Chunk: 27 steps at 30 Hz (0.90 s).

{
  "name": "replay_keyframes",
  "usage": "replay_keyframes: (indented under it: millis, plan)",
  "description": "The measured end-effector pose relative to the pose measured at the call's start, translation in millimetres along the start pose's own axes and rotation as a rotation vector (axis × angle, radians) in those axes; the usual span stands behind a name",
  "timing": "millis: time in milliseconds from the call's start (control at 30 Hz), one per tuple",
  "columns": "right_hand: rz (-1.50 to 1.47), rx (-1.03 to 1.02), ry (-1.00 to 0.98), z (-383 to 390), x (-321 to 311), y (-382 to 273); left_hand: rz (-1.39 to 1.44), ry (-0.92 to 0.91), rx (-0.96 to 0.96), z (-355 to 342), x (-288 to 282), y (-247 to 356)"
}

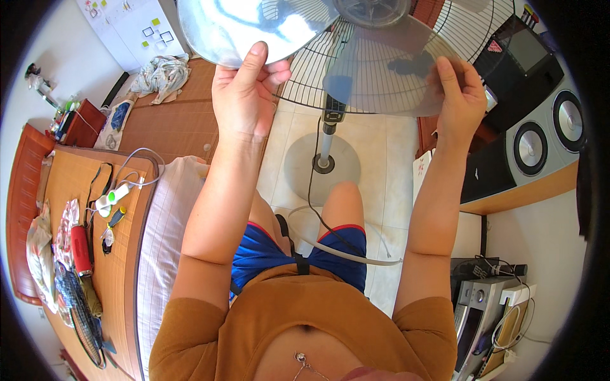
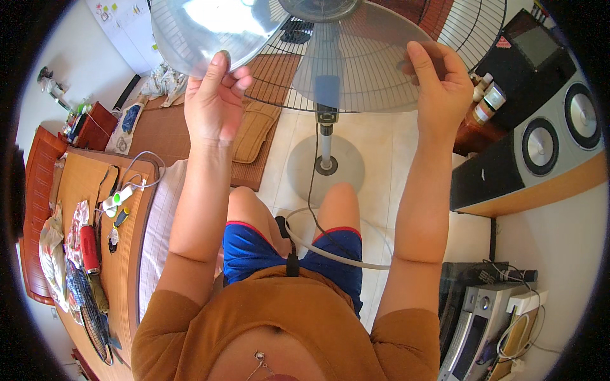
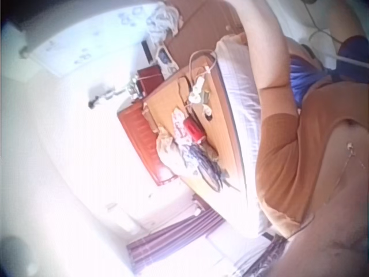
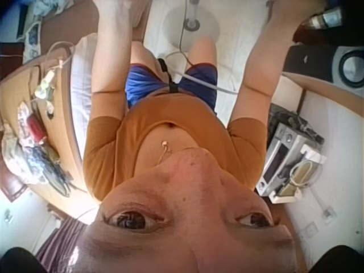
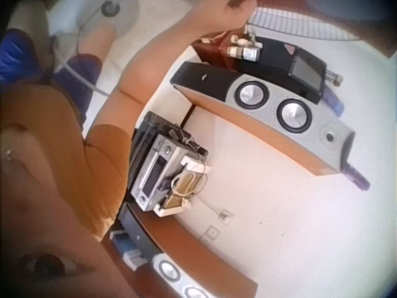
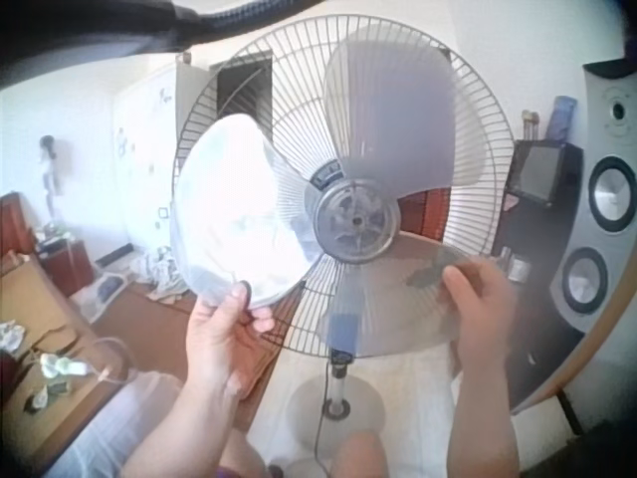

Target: The person assembles a stand fan by placing the fan blades onto the motor shaft, securing them with a cap, and then fitting the front protective cage onto the rear cage and securing it with a rim.

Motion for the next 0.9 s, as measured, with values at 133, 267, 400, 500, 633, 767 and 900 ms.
replay_keyframes:
  millis: [133, 267, 400, 500, 633, 767, 900]
  plan:
    - [-0.042, 0.023, 0.046, 3.1, -2.0, 12.0, -0.025, -0.003, -0.004, -5.7, -0.3, -3.7]
    - [-0.033, 0.008, 0.084, 3.7, 0.5, 14.6, -0.044, 0.018, -0.016, -16.7, 1.1, -2.9]
    - [0.023, -0.005, 0.156, -0.4, 3.2, 12.9, -0.122, 0.083, -0.079, -13.9, 3.2, -5.9]
    - [0.06, -0.024, 0.102, -4.6, 0.3, 24.7, -0.639, 0.208, 0.213, 12.3, -14.1, 5.8]
    - [0.12, -0.014, 0.079, -19.5, 2.0, 28.1, -0.82, 0.581, 0.525, 23.0, -62.5, 17.3]
    - [0.413, -0.142, -0.017, -28.2, 5.5, 34.4, -0.497, 0.203, 0.063, -25.3, -77.5, -5.9]
    - [0.875, -0.826, -0.003, -18.3, 55.3, -55.5, -0.373, 0.178, -0.134, -37.9, -82.8, -13.5]
Point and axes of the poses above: each hand's wrist, its own z-axis away from the middle knuckle, its own x-axis out of the palm, y = z × x, the point moved 6 cm from there along -z, towards the middle knuckle, and after that the axes turned 14 degrees about -x, right-handed, at the moved point
